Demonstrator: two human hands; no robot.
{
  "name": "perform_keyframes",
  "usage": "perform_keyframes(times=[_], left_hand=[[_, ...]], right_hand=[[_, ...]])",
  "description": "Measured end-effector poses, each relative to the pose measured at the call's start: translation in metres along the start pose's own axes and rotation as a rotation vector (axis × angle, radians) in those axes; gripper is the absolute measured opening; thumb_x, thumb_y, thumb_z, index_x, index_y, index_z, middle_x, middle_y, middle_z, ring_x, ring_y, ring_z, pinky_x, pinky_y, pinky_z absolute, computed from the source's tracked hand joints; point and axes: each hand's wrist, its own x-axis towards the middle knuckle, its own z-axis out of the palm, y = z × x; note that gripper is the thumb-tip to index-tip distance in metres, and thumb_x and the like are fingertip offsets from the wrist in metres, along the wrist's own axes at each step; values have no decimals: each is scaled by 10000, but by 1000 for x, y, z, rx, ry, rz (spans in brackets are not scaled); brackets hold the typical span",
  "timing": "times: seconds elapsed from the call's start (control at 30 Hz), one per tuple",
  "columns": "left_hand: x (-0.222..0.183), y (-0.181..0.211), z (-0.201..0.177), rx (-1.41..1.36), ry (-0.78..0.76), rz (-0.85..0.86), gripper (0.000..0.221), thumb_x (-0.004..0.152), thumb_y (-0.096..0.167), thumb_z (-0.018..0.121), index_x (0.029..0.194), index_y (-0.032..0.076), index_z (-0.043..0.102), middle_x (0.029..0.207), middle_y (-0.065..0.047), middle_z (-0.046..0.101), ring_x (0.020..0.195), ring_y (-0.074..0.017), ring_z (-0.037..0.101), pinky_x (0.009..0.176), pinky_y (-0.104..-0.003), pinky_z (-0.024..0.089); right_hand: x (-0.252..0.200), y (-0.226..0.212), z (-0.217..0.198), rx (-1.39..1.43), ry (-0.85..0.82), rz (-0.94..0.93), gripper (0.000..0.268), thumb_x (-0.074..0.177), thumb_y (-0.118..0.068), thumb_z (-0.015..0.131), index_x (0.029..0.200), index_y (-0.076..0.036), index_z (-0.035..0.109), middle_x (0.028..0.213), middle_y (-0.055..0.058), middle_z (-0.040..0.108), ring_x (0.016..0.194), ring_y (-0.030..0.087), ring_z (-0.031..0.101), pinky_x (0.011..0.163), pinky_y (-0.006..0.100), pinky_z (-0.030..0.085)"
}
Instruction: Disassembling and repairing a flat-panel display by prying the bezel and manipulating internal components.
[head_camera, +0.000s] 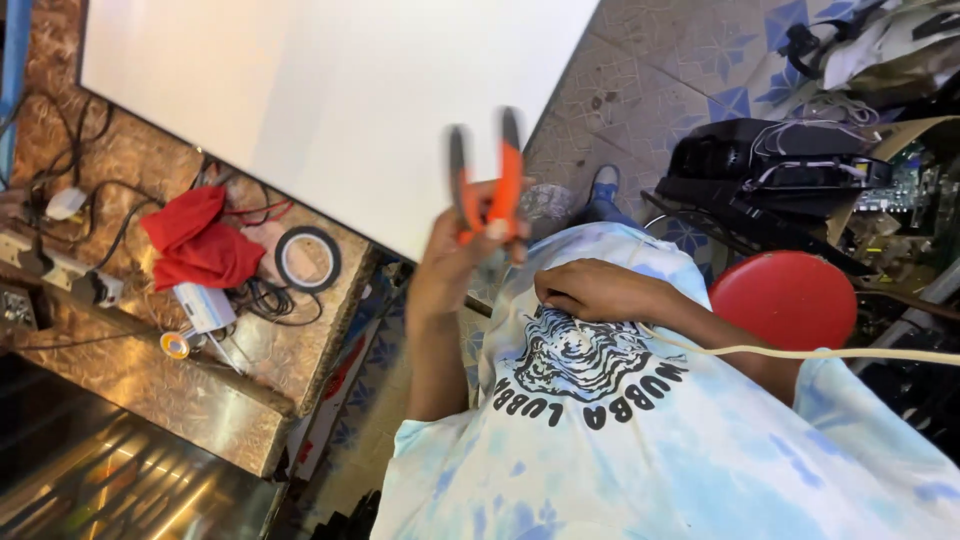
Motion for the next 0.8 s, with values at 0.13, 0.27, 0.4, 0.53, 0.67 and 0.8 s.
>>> perform_keyframes(times=[0.13, 0.27, 0.4, 0.53, 0.67, 0.8], left_hand=[[79, -57, 61, 304, -153, -261, 239, 955, 333, 658, 876, 110, 629, 744, -4, 622, 716, -111, 606, 711, -268, 520], [153, -225, 30, 147, -209, -405, 238, 932, 304, 711, 1029, 106, 620, 705, -35, 633, 608, -115, 592, 593, -246, 503], [213, -378, -30, 463, 130, -578, 293, 872, 406, 667, 965, 134, 606, 740, -25, 669, 558, -134, 635, 443, -270, 492], [264, -514, -141, 953, 298, -535, 357, 845, 259, 680, 1143, 67, 635, 1113, -160, 754, 995, -363, 733, 785, -475, 552], [319, -518, -198, 1127, 404, -523, 368, 887, 282, 677, 1182, 83, 581, 1148, -221, 672, 1003, -416, 708, 793, -513, 581], [348, -531, -236, 1360, 498, -233, 826, 921, 332, 654, 1618, 134, 256, 1689, -155, 235, 1562, -357, 226, 1299, -456, 148]], right_hand=[[-27, 38, -13, 72, 104, 16, 75, 1011, -170, 525, 976, -169, 592, 928, 31, 711, 787, 253, 655, 709, 397, 473], [-55, 61, -42, 167, 61, 43, 124, 1036, -177, 484, 934, -161, 552, 853, 25, 632, 755, 211, 581, 675, 381, 409], [-86, 86, -57, 176, 61, 193, 107, 1043, -189, 485, 947, -167, 528, 846, 26, 625, 741, 221, 576, 673, 387, 397], [-113, 111, -58, 215, 48, 382, 137, 1065, -248, 465, 1003, -179, 566, 910, 33, 665, 811, 227, 621, 686, 389, 421], [-130, 123, -60, 228, 71, 431, 122, 1053, -201, 492, 960, -171, 565, 849, 34, 629, 752, 215, 595, 657, 378, 385], [-134, 123, -66, 200, 67, 514, 111, 1042, -222, 497, 1042, -204, 607, 954, 6, 697, 851, 203, 663, 691, 372, 433]])
